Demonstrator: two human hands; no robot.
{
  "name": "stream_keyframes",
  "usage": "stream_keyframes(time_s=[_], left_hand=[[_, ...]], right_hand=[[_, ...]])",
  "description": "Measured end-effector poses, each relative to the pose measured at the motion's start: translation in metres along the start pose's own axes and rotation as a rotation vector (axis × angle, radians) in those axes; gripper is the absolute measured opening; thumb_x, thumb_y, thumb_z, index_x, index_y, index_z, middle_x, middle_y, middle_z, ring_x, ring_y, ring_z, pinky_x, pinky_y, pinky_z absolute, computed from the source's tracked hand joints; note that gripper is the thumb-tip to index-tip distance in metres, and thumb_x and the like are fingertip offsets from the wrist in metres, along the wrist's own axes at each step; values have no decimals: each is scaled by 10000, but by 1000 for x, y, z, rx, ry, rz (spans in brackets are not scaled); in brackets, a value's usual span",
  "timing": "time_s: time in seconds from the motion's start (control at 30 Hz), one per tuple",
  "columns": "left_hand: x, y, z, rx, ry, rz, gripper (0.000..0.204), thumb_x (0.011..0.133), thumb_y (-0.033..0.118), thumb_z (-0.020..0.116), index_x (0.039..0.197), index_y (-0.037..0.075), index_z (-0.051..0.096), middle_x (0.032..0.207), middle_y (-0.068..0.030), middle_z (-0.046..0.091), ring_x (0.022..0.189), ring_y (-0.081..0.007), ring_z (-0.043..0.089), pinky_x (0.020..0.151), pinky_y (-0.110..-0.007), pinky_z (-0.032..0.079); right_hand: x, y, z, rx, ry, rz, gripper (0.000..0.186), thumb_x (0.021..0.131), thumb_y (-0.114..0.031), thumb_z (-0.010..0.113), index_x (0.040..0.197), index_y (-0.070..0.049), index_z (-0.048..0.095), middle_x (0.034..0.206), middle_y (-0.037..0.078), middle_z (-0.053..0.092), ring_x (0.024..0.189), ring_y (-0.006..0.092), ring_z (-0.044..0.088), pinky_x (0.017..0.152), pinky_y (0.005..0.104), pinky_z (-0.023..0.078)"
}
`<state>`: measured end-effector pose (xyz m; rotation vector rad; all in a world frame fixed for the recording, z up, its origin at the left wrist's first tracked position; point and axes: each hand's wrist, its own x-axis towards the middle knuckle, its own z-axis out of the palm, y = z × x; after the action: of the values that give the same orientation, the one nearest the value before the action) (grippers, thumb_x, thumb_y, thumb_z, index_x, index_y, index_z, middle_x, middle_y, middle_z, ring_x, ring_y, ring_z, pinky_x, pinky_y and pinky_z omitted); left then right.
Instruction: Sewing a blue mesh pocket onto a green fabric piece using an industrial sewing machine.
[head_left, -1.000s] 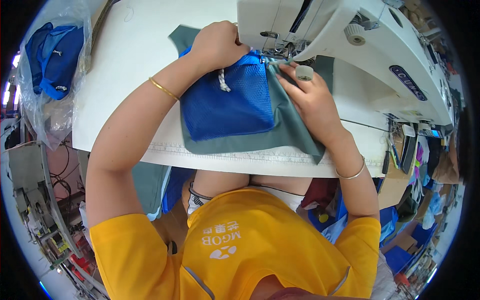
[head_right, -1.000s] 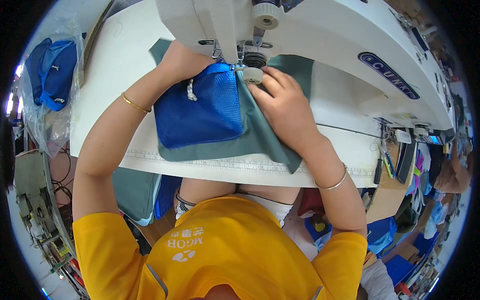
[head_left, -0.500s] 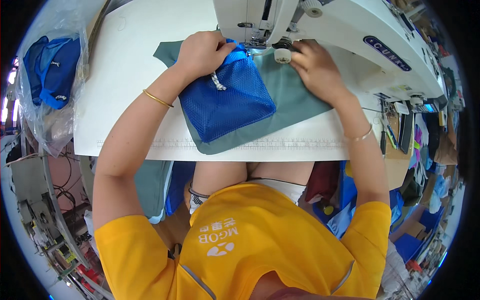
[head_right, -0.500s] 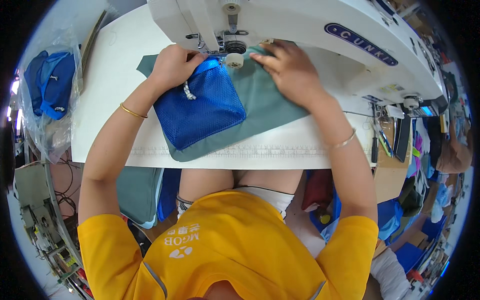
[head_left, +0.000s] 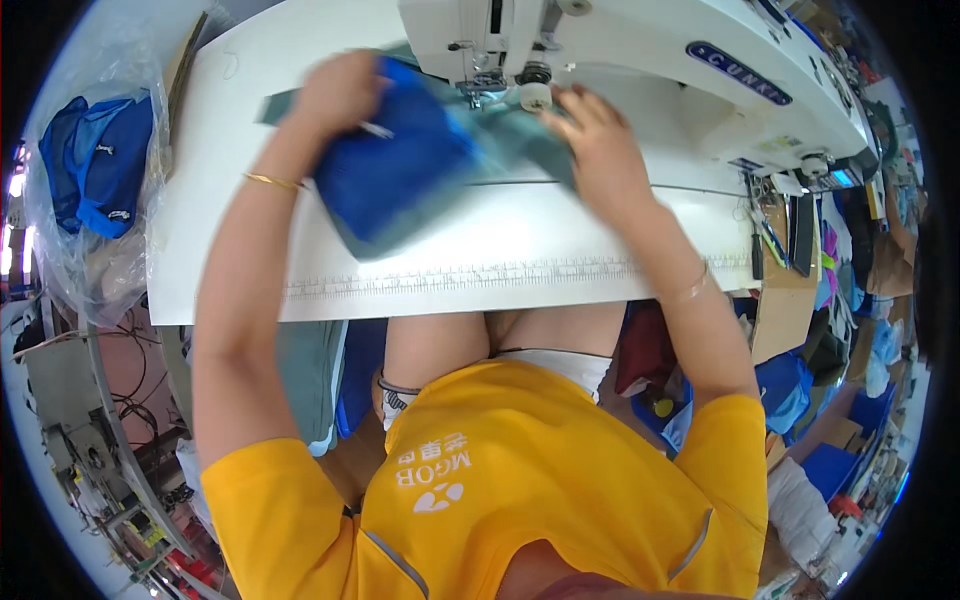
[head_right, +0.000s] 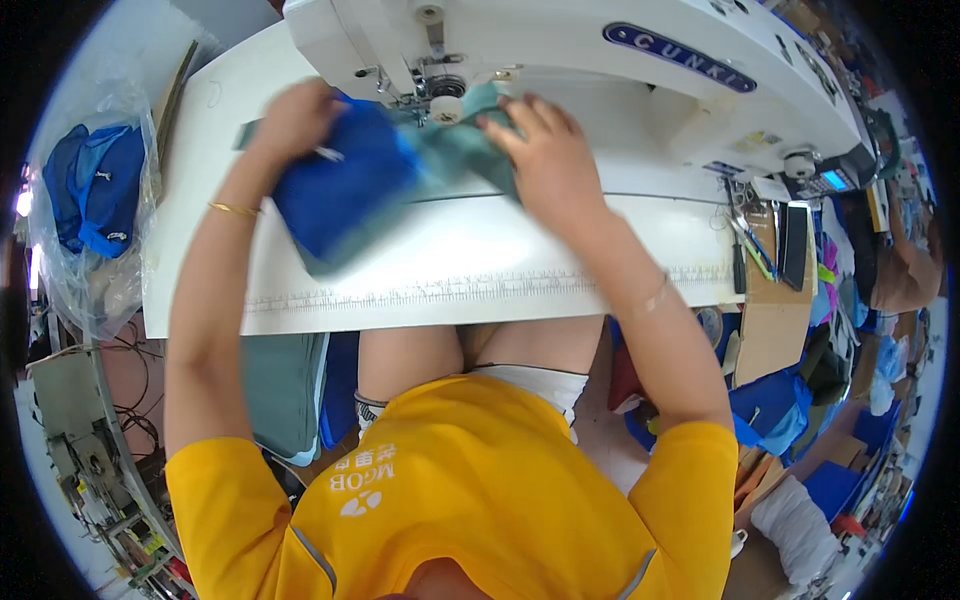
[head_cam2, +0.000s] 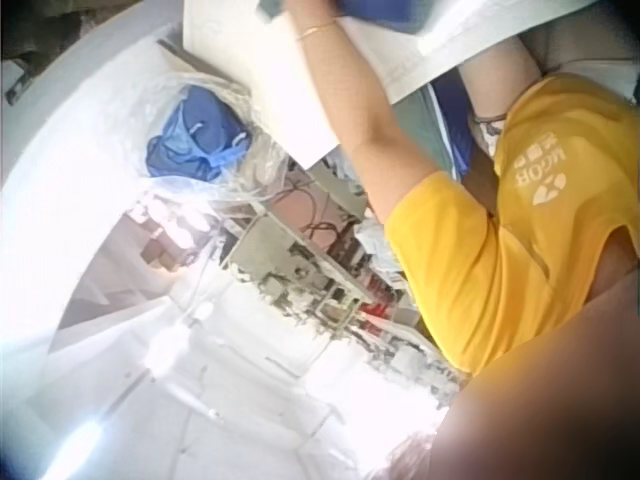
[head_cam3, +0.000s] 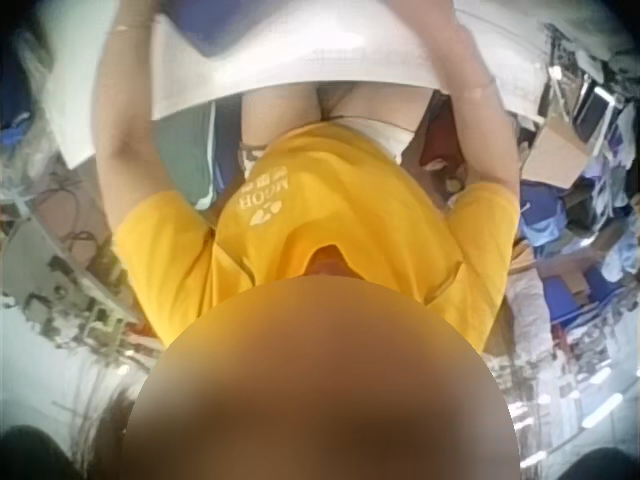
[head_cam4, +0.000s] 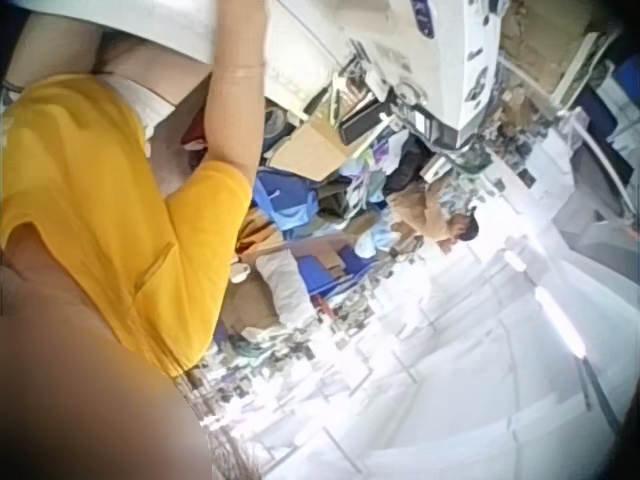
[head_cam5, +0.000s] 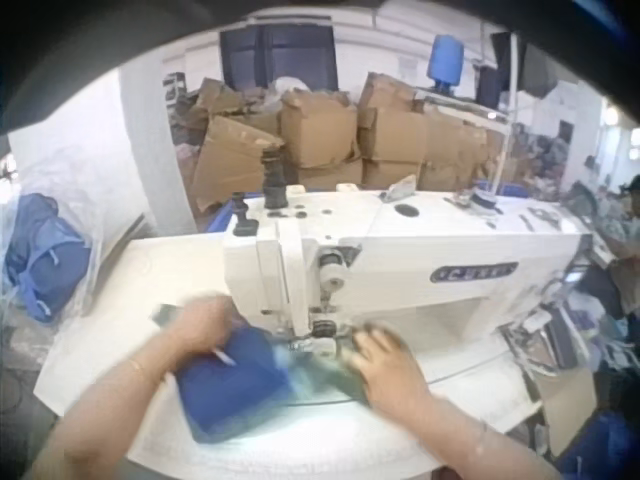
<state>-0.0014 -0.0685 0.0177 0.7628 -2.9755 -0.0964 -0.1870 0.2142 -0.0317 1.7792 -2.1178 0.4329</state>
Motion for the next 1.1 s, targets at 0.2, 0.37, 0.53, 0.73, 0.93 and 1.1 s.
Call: stream_keyframes(time_s=[0.2,0.37,0.53,0.73,0.93,1.1], left_hand=[[-70,-3,-1,-387,33,311,177,797,87,738,911,45,608,894,-136,637,893,-368,597,818,-439,493],[-109,66,-9,-453,-67,483,170,809,122,743,857,44,600,838,-125,603,857,-361,582,796,-453,480],[-120,81,-17,-460,47,393,100,888,87,705,944,19,657,925,-133,650,905,-332,613,826,-393,496],[-164,55,-11,-466,326,100,204,957,58,644,1153,12,679,1165,-128,688,1093,-262,642,956,-346,493],[-211,81,27,-743,360,-90,339,1012,139,601,1325,8,583,1326,-170,603,1197,-300,596,1014,-363,480],[-214,91,37,-693,470,-136,361,1048,143,531,1381,8,560,1310,-127,624,1207,-223,580,1029,-342,459]], right_hand=[[15,22,-8,143,-24,72,198,946,-149,611,1107,-82,703,1285,106,651,1221,339,571,1055,424,451],[-29,-16,-62,268,-38,222,173,906,-122,666,1058,-39,675,1253,114,660,1182,329,588,982,422,479],[-60,-70,-92,364,49,150,306,863,-124,715,1157,-55,668,1320,82,629,1232,304,573,1017,426,476],[-95,-43,-77,193,-192,-50,424,873,-103,685,1295,-97,642,1413,36,588,1356,310,497,1146,465,392],[-78,-45,-80,277,-47,-15,349,831,-10,633,1174,-45,684,1268,110,654,1191,320,605,1032,433,483],[-34,-93,-59,499,76,-158,348,792,-21,635,1137,-23,683,1148,106,670,1054,288,647,865,388,558]])
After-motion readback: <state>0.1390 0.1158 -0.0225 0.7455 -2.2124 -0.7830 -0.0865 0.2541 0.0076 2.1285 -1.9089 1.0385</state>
